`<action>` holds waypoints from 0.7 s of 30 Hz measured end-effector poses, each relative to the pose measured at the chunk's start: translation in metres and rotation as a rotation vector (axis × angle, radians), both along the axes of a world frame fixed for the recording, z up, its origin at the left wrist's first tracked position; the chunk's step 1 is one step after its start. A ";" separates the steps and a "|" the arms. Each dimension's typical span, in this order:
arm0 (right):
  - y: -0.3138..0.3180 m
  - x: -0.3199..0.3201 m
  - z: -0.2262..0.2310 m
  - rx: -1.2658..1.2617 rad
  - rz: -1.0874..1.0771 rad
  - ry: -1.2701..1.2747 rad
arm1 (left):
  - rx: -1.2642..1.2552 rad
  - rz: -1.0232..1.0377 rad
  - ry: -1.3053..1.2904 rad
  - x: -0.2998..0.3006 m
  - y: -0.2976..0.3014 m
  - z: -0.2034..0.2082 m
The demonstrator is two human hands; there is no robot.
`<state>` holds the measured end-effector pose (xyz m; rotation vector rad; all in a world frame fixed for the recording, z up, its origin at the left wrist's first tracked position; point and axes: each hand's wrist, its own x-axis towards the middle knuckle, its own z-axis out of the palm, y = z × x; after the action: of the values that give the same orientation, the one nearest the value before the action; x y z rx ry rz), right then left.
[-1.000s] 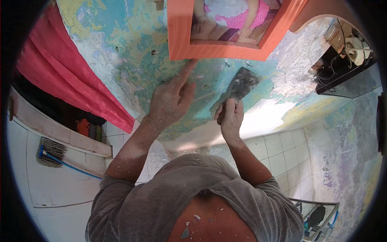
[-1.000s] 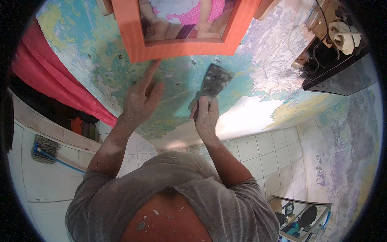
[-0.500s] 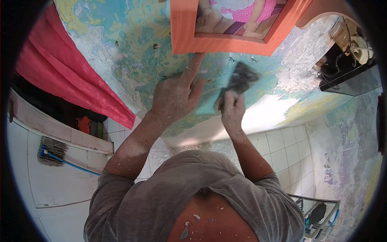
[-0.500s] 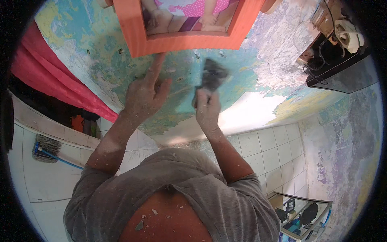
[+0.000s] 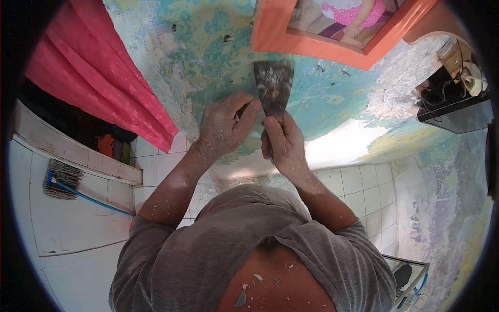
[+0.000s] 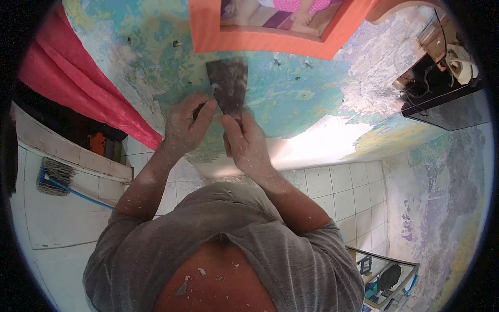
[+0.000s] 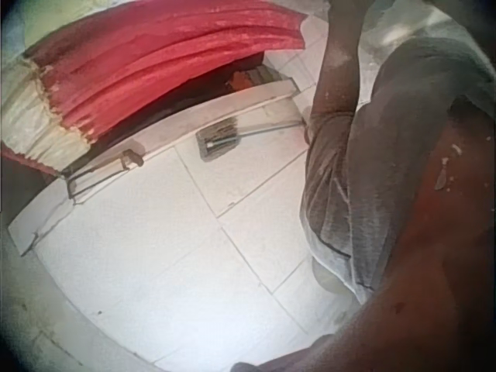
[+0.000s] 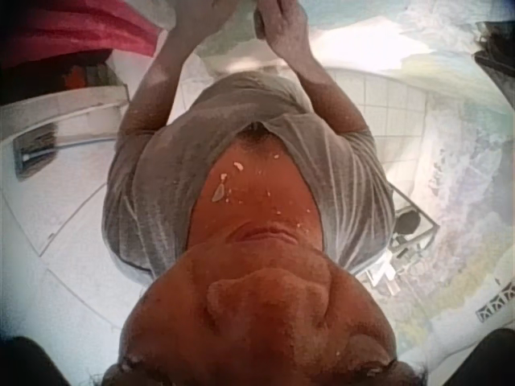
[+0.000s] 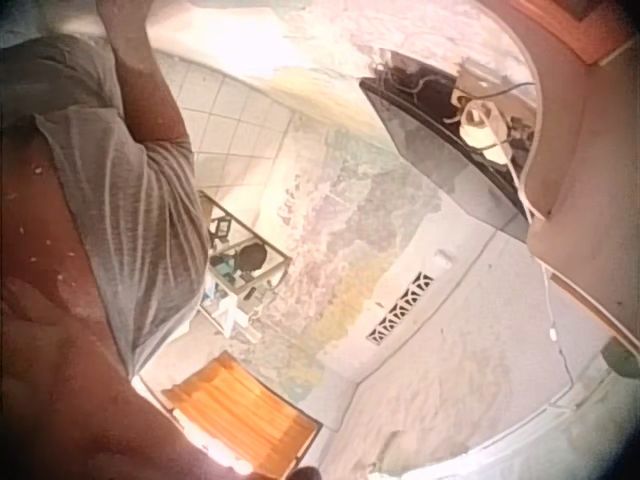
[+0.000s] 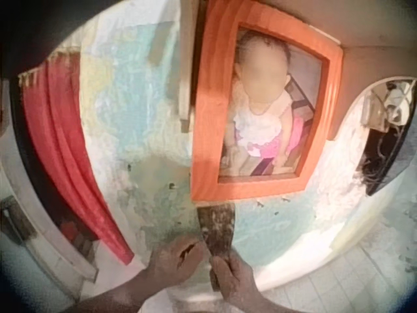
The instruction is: The person scrapes old paint and plaster off a wall using a putty knife.
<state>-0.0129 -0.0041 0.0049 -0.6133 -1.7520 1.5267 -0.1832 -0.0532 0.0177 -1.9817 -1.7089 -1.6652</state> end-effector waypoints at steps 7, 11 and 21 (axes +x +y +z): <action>0.003 0.006 0.024 -0.045 -0.041 -0.070 | -0.110 -0.002 -0.111 -0.009 -0.006 -0.013; -0.003 0.014 0.010 -0.101 -0.038 -0.103 | -0.048 -0.058 -0.171 -0.007 -0.005 -0.016; 0.012 0.006 0.021 0.024 -0.087 -0.131 | 0.057 -0.098 -0.084 -0.002 -0.011 -0.008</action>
<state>-0.0070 0.0075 0.0257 -0.7823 -1.8144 1.4319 -0.1856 -0.0639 0.0094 -2.0285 -1.5934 -1.8324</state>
